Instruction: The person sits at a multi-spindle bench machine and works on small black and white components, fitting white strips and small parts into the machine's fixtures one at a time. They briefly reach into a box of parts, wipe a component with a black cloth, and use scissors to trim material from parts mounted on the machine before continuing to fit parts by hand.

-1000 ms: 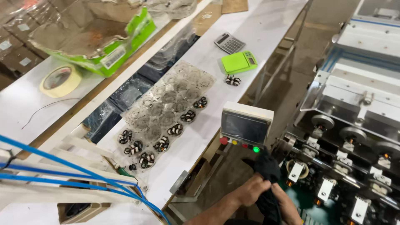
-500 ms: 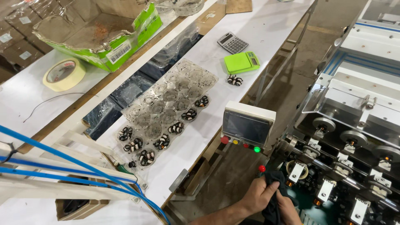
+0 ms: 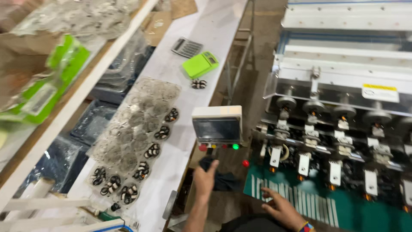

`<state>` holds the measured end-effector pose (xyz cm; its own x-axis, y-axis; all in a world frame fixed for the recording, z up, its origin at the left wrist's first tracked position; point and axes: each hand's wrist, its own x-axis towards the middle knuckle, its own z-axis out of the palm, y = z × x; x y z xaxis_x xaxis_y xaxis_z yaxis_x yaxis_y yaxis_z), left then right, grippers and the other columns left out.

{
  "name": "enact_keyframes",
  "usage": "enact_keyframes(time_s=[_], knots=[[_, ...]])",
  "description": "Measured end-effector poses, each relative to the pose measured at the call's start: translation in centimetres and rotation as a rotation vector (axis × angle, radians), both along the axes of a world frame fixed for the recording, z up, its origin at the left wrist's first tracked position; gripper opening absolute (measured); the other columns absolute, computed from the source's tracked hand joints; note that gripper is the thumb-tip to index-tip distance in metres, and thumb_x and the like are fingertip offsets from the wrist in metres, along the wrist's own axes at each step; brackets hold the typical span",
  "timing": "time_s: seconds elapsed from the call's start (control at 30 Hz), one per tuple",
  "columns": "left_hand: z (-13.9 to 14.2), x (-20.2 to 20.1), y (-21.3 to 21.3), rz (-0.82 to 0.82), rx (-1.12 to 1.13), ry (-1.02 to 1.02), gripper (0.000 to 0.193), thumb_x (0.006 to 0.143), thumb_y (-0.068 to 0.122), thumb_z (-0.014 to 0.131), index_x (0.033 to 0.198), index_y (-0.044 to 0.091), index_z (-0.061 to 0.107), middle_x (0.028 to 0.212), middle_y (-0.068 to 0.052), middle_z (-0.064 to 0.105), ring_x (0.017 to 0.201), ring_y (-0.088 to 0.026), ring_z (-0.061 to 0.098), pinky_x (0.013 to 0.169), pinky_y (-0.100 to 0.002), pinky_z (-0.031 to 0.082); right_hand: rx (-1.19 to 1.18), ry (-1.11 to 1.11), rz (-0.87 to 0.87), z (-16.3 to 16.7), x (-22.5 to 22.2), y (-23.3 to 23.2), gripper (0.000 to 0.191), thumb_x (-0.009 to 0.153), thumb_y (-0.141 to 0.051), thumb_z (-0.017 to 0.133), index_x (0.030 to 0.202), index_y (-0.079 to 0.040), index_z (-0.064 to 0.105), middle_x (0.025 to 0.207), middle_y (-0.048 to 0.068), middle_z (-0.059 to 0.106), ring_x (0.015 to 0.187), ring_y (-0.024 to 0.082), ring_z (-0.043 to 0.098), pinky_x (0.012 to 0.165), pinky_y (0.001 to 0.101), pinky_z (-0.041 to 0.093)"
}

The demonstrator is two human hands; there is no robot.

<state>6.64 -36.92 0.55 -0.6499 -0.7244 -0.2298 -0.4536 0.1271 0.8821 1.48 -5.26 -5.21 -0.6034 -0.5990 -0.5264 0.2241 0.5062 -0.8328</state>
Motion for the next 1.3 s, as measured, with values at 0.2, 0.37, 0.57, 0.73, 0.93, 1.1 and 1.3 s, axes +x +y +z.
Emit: enact_keyframes(time_s=[0.2, 0.37, 0.57, 0.73, 0.93, 1.1, 1.3], knots=[[-5.3, 5.5, -10.0, 0.234, -0.724, 0.135, 0.023, 0.099, 0.014, 0.077, 0.094, -0.007, 0.071, 0.088, -0.018, 0.074, 0.075, -0.032, 0.07, 0.073, -0.045, 0.054, 0.481, 0.507, 0.084, -5.4, 2.3, 10.6, 0.055, 0.09, -0.04, 0.071, 0.133, -0.01, 0.055, 0.126, 0.017, 0.064, 0.116, 0.039, 0.063, 0.097, 0.0456, 0.052], [-7.8, 5.6, -10.8, 0.294, -0.947, 0.027, 0.025, 0.099, 0.016, 0.076, 0.104, -0.006, 0.068, 0.093, -0.019, 0.073, 0.079, -0.032, 0.07, 0.075, -0.045, 0.055, 0.653, 0.293, 0.098, -6.6, 4.4, 15.5, 0.061, 0.089, -0.04, 0.074, 0.136, -0.007, 0.051, 0.127, 0.023, 0.061, 0.119, 0.041, 0.06, 0.099, 0.0477, 0.05], [-9.0, 4.8, -3.4, 0.295, -1.024, -0.134, 0.031, 0.099, 0.019, 0.074, 0.115, -0.005, 0.065, 0.1, -0.02, 0.071, 0.084, -0.032, 0.069, 0.079, -0.045, 0.055, 0.584, 0.549, -0.257, -5.3, -0.5, 19.5, 0.053, 0.086, -0.027, 0.073, 0.133, -0.006, 0.059, 0.124, 0.024, 0.061, 0.112, 0.044, 0.061, 0.095, 0.0487, 0.051], [-9.7, 4.2, -4.6, 0.16, -1.129, -0.122, 0.039, 0.099, 0.021, 0.073, 0.125, -0.005, 0.061, 0.105, -0.021, 0.069, 0.088, -0.032, 0.068, 0.082, -0.045, 0.055, 0.809, 0.798, -0.454, -5.5, -7.8, 24.8, 0.04, 0.088, -0.017, 0.066, 0.126, -0.004, 0.064, 0.132, 0.021, 0.059, 0.118, 0.042, 0.061, 0.1, 0.0474, 0.052], [-9.9, 9.1, 1.8, -0.351, -0.627, -0.105, 0.049, 0.098, 0.024, 0.072, 0.137, -0.003, 0.058, 0.111, -0.022, 0.067, 0.093, -0.032, 0.068, 0.085, -0.045, 0.056, 0.929, 1.087, -0.373, -5.4, -13.3, 30.2, 0.048, 0.088, -0.016, 0.06, 0.134, -0.002, 0.065, 0.125, 0.022, 0.065, 0.119, 0.039, 0.061, 0.099, 0.0482, 0.05], [-12.3, 9.2, 13.0, -0.56, -0.11, -0.515, 0.052, 0.092, 0.032, 0.069, 0.135, 0.004, 0.061, 0.109, -0.013, 0.076, 0.091, -0.026, 0.074, 0.076, -0.039, 0.059, 1.023, 0.898, -0.187, -6.2, -16.3, 32.8, 0.031, 0.097, -0.012, 0.058, 0.126, -0.004, 0.069, 0.13, 0.02, 0.068, 0.128, 0.035, 0.06, 0.109, 0.0439, 0.046], [-13.9, 11.1, 22.0, -0.66, 0.111, -0.526, 0.05, 0.088, 0.03, 0.075, 0.128, 0.002, 0.065, 0.103, -0.014, 0.079, 0.091, -0.021, 0.074, 0.084, -0.032, 0.057, 0.741, 1.263, -0.269, -8.6, -18.2, 35.7, 0.035, 0.086, -0.011, 0.061, 0.119, -0.001, 0.067, 0.124, 0.019, 0.067, 0.118, 0.035, 0.058, 0.105, 0.0423, 0.046]])
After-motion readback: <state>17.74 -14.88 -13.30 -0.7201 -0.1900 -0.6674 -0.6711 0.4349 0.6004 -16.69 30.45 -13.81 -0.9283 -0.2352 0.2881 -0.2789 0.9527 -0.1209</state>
